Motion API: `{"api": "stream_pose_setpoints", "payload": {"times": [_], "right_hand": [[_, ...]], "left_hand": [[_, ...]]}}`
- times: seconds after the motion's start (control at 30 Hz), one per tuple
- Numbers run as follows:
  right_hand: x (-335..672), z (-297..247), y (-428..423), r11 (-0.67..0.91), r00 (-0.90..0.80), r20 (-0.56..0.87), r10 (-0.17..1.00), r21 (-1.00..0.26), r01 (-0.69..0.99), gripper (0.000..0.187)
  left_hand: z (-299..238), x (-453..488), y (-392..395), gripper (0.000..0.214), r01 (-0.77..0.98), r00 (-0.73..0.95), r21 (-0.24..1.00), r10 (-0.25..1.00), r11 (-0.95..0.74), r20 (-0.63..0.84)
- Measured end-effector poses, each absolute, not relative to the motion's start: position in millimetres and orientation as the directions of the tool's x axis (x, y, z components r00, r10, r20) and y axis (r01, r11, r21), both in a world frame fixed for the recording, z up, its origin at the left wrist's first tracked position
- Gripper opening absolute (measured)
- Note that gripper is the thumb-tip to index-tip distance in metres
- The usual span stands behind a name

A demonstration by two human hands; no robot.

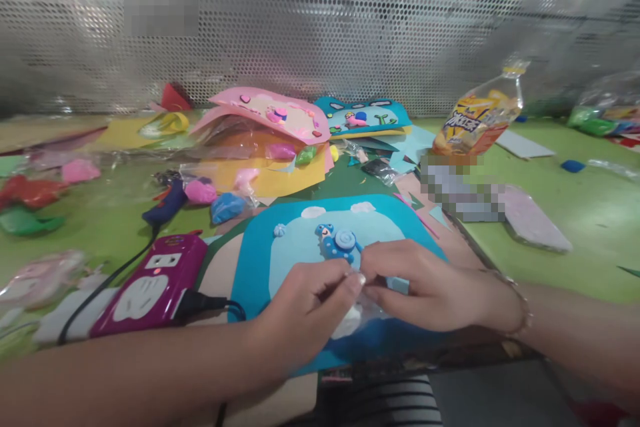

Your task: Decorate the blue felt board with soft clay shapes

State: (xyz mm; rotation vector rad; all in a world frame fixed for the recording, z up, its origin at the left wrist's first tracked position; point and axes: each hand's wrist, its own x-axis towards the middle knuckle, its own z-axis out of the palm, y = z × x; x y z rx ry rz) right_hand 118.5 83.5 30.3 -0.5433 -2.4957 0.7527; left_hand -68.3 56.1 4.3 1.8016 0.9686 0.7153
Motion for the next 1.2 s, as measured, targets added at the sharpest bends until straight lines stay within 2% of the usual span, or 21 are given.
{"api": "stream_pose_setpoints", "payload": {"times": [0.23, 0.57, 0.67, 0.87, 1.1, 1.2], "right_hand": [[118.2, 28.5, 82.9, 0.797, -0.806, 0.362, 0.468, -0.567, 0.208, 0.016], [122.8, 31.1, 84.4, 0.792, -0.843, 0.287, 0.455, -0.563, 0.236, 0.024], [124.0, 29.1, 86.2, 0.810, -0.863, 0.279, 0.422, -0.543, 0.220, 0.028], [123.7, 30.2, 83.5, 0.897, -0.920, 0.307, 0.242, -0.433, 0.092, 0.028], [125.1, 25.7, 85.4, 0.880, -0.922, 0.314, 0.227, -0.472, 0.056, 0.035], [123.9, 25.2, 84.5, 0.889, -0.935, 0.277, 0.222, -0.451, 0.077, 0.036]], "left_hand": [[3.0, -68.4, 54.7, 0.034, 0.293, 0.521, 0.884, 0.836, -0.364, 0.172], [7.1, -70.6, 52.0, 0.033, 0.319, 0.498, 0.845, 0.834, -0.429, 0.236], [7.9, -70.3, 52.0, 0.034, 0.350, 0.463, 0.833, 0.852, -0.429, 0.244], [7.3, -69.2, 49.6, 0.029, 0.290, 0.529, 0.832, 0.803, -0.473, 0.272], [6.9, -72.8, 44.3, 0.029, 0.311, 0.550, 0.780, 0.772, -0.544, 0.319], [6.5, -73.8, 43.5, 0.029, 0.327, 0.560, 0.766, 0.766, -0.554, 0.316]]}}
